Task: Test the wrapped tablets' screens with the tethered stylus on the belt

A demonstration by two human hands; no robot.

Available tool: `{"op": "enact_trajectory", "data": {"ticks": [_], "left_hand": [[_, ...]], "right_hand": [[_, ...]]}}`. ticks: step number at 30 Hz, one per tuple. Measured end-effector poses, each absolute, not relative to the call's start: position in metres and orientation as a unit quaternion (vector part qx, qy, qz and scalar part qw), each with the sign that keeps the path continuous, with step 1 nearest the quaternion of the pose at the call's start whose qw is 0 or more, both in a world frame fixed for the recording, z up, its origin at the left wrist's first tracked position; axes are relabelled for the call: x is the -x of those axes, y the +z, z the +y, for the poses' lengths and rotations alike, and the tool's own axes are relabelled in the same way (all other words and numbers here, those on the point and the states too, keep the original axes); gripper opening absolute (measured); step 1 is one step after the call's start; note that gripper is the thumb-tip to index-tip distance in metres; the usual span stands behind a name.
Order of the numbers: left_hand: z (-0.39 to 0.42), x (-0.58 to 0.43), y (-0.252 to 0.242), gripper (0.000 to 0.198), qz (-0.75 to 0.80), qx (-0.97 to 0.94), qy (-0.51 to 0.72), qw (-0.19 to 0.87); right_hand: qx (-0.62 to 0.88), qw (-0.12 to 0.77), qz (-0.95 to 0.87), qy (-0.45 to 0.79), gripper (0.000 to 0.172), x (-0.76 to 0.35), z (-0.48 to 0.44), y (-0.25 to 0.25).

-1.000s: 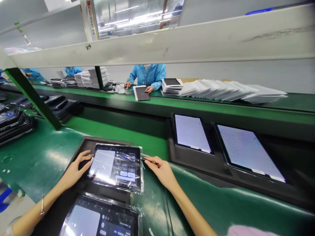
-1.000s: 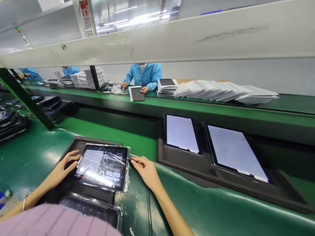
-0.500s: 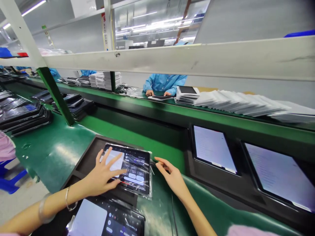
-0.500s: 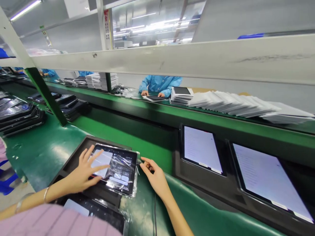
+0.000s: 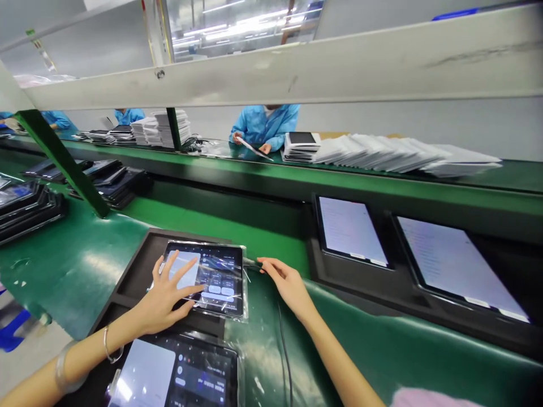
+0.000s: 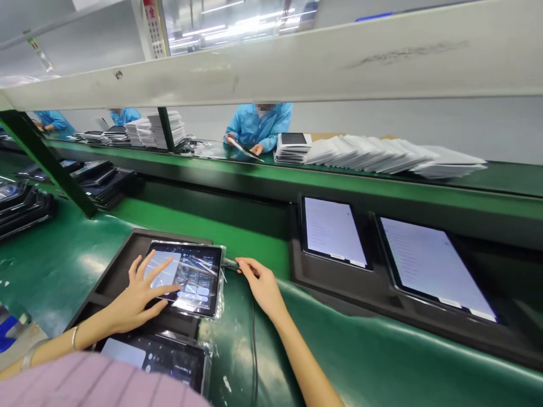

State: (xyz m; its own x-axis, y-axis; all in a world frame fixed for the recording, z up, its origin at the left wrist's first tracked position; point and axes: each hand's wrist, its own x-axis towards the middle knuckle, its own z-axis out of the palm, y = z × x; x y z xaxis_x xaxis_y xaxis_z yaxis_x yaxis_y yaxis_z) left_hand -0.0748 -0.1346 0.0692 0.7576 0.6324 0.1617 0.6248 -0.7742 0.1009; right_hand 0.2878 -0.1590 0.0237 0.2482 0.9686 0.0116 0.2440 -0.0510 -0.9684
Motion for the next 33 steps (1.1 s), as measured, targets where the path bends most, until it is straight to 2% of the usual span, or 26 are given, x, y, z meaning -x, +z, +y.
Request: {"op": "enact_trajectory", "data": {"ticks": [13,24,27,31,33], "left_hand": [[-0.136,0.026,0.074,0.05,0.262,-0.959,0.093,0.047],[-0.133,0.024,0.072,0.044,0.26,-0.96,0.088,0.059],[-0.132,0.02,0.075,0.038,0.265,-0.957,0.096,0.075],[-0.126,0.003,0.09,0.017,0.271,-0.952,0.109,0.091],[-0.118,-0.011,0.099,0.015,0.259,-0.955,0.11,0.095]], "right_hand": [[0.609,0.443,-0.538,0.378,0.051,-0.275,-0.163,0.024],[0.603,0.438,-0.548,0.378,0.049,-0.272,-0.162,0.024],[0.603,0.437,-0.556,0.37,0.046,-0.271,-0.16,0.022],[0.606,0.434,-0.573,0.341,0.043,-0.27,-0.158,0.021],[0.608,0.43,-0.588,0.317,0.04,-0.269,-0.158,0.021]]}}
